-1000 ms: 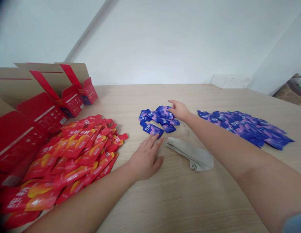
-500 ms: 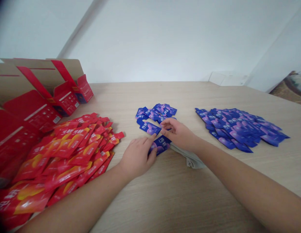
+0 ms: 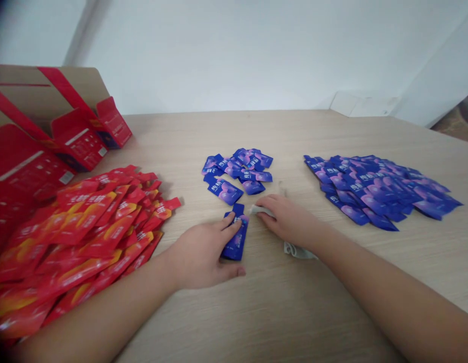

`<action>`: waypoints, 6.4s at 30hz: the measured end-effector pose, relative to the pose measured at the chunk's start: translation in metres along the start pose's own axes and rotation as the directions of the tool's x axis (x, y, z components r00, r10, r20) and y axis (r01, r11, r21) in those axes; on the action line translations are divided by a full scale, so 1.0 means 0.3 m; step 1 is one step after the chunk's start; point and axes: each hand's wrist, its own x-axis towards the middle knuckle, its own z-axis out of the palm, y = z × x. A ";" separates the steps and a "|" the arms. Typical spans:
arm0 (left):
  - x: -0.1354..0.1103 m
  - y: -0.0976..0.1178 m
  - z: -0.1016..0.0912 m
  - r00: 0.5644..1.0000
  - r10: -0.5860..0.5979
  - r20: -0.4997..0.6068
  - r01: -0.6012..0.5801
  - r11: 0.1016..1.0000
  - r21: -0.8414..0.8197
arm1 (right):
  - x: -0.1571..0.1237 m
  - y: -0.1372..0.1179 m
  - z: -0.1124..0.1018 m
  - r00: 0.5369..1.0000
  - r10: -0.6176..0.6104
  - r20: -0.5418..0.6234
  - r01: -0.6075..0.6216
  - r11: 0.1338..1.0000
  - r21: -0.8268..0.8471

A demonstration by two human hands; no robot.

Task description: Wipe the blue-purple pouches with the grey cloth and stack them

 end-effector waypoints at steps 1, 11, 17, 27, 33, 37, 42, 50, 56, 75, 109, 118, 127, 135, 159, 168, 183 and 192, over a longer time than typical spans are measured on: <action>-0.002 0.000 0.000 1.000 -0.020 -0.001 0.020 1.000 -0.017 | -0.004 -0.017 -0.003 0.999 0.006 -0.031 -0.005 1.000 0.012; 0.004 -0.043 0.038 0.998 -0.043 -0.055 0.043 0.999 -0.005 | -0.067 -0.160 0.006 0.983 -0.163 -0.079 0.177 0.960 0.219; 0.003 -0.006 0.050 0.995 -0.087 -0.052 0.083 0.994 -0.064 | -0.046 -0.240 0.034 0.951 -0.292 0.103 0.263 0.938 0.228; -0.003 0.019 0.033 0.993 -0.115 0.000 0.115 0.990 -0.085 | -0.025 -0.273 0.002 0.935 -0.225 0.273 0.181 0.967 0.177; -0.007 0.027 0.021 0.992 -0.123 0.016 0.124 0.987 -0.097 | 0.024 -0.223 0.018 0.945 -0.178 0.274 0.174 0.984 0.038; -0.002 0.026 0.001 0.989 -0.141 0.054 0.145 0.986 -0.084 | 0.059 -0.130 0.036 0.978 -0.099 0.181 0.109 0.993 -0.049; 0.005 0.017 -0.027 0.987 -0.130 0.095 0.139 0.986 -0.090 | 0.043 -0.084 0.042 0.999 0.034 -0.018 -0.034 0.999 -0.010; 0.002 0.013 -0.002 0.991 -0.115 0.065 0.121 0.988 -0.099 | -0.015 -0.214 0.011 0.969 -0.215 0.125 0.183 0.957 0.223; 0.006 0.016 0.008 0.990 -0.129 0.054 0.134 0.986 -0.102 | -0.002 -0.256 0.001 0.946 -0.202 0.252 0.166 0.973 0.158; 0.002 0.011 -0.025 0.987 -0.098 0.130 0.112 0.988 -0.102 | 0.014 -0.116 0.039 0.998 0.044 -0.033 -0.046 0.997 -0.064; 0.005 0.014 -0.002 0.991 -0.098 0.091 0.106 0.991 -0.087 | -0.024 -0.241 -0.010 0.946 -0.242 0.214 0.193 0.954 0.228; 0.006 0.032 0.004 0.988 -0.118 0.100 0.129 0.986 -0.107 | -0.002 -0.228 0.007 0.909 -0.300 0.288 0.268 0.952 0.146; 0.005 0.030 0.018 0.989 -0.127 0.072 0.134 0.986 -0.100 | 0.038 -0.109 0.030 0.980 -0.126 0.154 0.141 0.985 -0.096; 0.001 0.034 0.009 0.989 -0.125 0.082 0.133 0.986 -0.098 | -0.038 -0.207 -0.035 0.974 -0.120 0.190 0.066 0.961 0.268; -0.002 0.029 0.019 0.992 -0.105 0.068 0.107 0.994 -0.013 | 0.025 -0.106 0.022 0.982 -0.164 0.098 0.176 0.976 -0.130; -0.009 0.027 0.019 0.993 -0.099 0.066 0.100 0.995 -0.023 | -0.032 -0.196 -0.038 0.900 -0.324 0.292 0.233 0.923 0.305; -0.008 0.031 0.008 0.991 -0.097 0.095 0.094 0.995 0.032 | 0.027 -0.084 0.020 0.989 -0.138 0.057 0.148 0.960 -0.238; -0.002 0.025 0.026 0.991 -0.123 0.058 0.122 0.992 0.016 | -0.020 -0.141 -0.006 0.964 -0.251 0.088 0.244 0.966 0.086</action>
